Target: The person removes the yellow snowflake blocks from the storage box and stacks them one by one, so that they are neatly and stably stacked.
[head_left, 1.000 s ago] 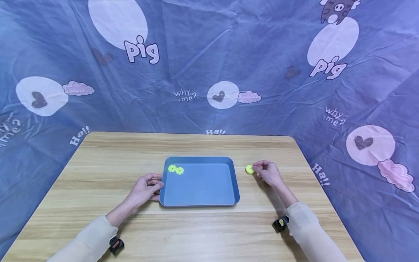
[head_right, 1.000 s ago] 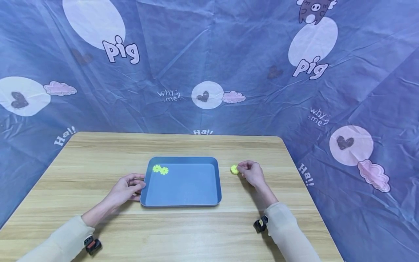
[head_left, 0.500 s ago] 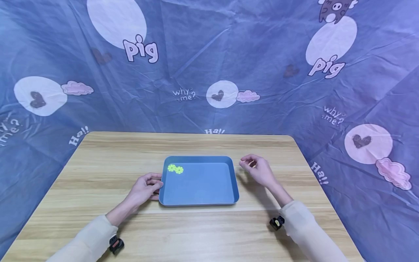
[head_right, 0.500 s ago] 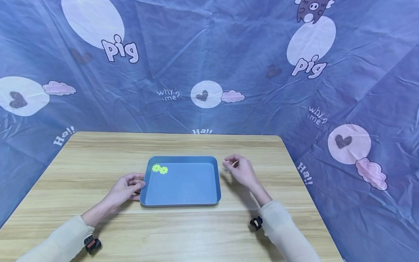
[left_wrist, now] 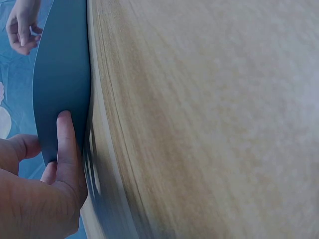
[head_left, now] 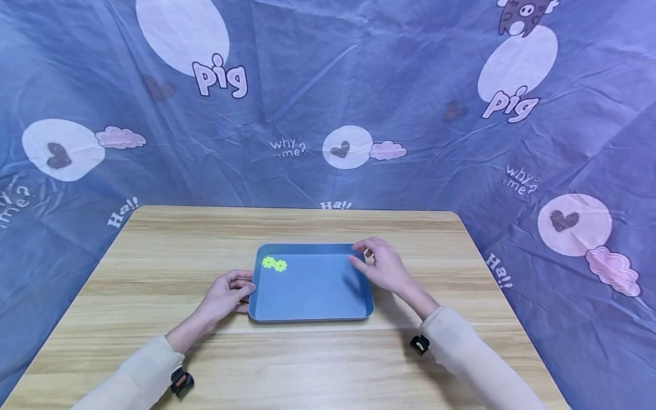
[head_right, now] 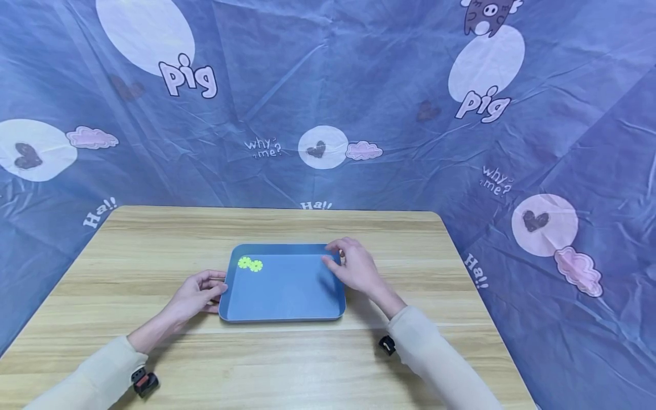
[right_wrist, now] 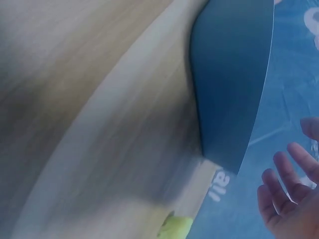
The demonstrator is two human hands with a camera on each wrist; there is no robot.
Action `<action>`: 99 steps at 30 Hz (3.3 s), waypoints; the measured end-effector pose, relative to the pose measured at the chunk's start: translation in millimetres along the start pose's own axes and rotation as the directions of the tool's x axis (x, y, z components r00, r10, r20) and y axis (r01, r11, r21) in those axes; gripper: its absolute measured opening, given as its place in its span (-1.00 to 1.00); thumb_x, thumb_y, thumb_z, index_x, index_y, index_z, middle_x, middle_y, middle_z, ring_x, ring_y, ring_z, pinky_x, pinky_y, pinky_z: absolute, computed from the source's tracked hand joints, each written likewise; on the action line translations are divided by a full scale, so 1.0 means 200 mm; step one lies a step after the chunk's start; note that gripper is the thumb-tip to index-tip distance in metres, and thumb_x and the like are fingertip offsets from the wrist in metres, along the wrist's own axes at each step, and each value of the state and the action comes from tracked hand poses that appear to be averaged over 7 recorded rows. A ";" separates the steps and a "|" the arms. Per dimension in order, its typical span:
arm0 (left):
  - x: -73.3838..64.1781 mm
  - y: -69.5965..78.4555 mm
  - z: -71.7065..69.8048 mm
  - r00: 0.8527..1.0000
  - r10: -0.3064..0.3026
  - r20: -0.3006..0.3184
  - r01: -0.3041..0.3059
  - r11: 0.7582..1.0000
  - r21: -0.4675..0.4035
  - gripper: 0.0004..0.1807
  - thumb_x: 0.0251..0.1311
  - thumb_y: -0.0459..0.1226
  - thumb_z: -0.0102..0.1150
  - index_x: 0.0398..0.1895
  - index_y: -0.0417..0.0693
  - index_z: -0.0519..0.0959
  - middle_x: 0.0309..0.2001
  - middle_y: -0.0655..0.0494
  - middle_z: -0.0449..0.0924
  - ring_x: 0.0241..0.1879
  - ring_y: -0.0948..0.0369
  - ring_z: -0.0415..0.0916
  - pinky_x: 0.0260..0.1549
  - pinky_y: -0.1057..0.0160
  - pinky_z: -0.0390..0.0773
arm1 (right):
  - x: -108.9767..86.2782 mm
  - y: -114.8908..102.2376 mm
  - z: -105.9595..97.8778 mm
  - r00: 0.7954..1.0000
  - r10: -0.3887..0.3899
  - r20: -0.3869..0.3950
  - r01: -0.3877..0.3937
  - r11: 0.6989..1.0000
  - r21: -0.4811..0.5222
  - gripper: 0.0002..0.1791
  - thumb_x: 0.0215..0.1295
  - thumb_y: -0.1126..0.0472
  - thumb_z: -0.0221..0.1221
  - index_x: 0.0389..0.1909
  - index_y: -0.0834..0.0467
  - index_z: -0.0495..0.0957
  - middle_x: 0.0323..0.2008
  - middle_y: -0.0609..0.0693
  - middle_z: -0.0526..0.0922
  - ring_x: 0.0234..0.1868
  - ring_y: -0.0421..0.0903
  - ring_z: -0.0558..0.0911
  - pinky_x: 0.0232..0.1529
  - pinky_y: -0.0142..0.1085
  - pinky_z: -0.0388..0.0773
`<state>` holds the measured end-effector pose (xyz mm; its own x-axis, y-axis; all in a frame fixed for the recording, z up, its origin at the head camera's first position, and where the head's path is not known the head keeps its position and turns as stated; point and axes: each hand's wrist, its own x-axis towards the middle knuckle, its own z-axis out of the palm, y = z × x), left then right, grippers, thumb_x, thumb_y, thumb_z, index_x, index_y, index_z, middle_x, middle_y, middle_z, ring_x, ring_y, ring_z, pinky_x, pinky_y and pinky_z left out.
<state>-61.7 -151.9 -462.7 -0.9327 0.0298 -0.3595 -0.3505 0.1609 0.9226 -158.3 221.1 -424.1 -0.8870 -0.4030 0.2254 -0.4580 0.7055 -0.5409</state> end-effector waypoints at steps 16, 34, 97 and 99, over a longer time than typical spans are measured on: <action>0.03 0.00 -0.02 1.000 -0.007 0.023 0.007 1.000 -0.011 -0.48 0.50 -0.39 0.11 0.44 -0.41 0.32 0.02 -0.19 0.67 -0.30 0.21 0.68 -0.34 0.22 0.87 | 0.13 -0.21 0.17 0.991 -0.104 0.087 0.110 0.992 -0.067 -0.63 0.39 -0.01 0.36 0.09 0.10 0.72 -0.11 -0.03 0.76 -0.12 -0.04 0.69 -0.20 -0.24 0.69; 0.05 0.02 -0.05 0.999 -0.003 0.035 0.004 1.000 -0.010 -0.49 0.51 -0.40 0.09 0.44 -0.43 0.31 0.06 -0.25 0.67 -0.30 0.22 0.69 -0.32 0.22 0.87 | 0.24 -0.38 0.36 0.981 -0.119 0.156 0.129 0.990 -0.056 -0.62 0.43 -0.06 0.33 0.14 0.02 0.70 -0.06 -0.07 0.76 -0.11 -0.07 0.70 -0.23 -0.32 0.67; 0.02 0.02 -0.03 1.000 -0.012 0.020 0.012 1.000 0.011 -0.48 0.51 -0.38 0.12 0.44 -0.41 0.32 0.01 -0.18 0.67 -0.28 0.22 0.69 -0.31 0.21 0.88 | 0.36 -0.45 0.62 0.934 -0.061 0.352 0.182 0.929 -0.323 -0.57 0.43 -0.13 0.31 0.19 -0.01 0.67 0.08 -0.04 0.69 0.11 -0.07 0.66 0.01 -0.21 0.78; 0.02 0.02 -0.03 1.000 -0.014 0.017 0.014 1.000 0.013 -0.48 0.50 -0.38 0.12 0.43 -0.41 0.33 0.01 -0.18 0.67 -0.28 0.22 0.69 -0.31 0.21 0.88 | 0.36 -0.45 0.61 0.934 -0.061 0.352 0.174 0.938 -0.299 -0.60 0.42 -0.10 0.34 0.17 -0.03 0.68 0.05 -0.07 0.70 0.11 -0.08 0.67 0.00 -0.22 0.78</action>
<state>-66.8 -156.7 -459.9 -0.9261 0.0445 -0.3747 -0.3621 0.1743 0.9157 -173.0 57.5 -458.2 -0.7798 -0.6247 -0.0413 -0.6017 0.7661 -0.2257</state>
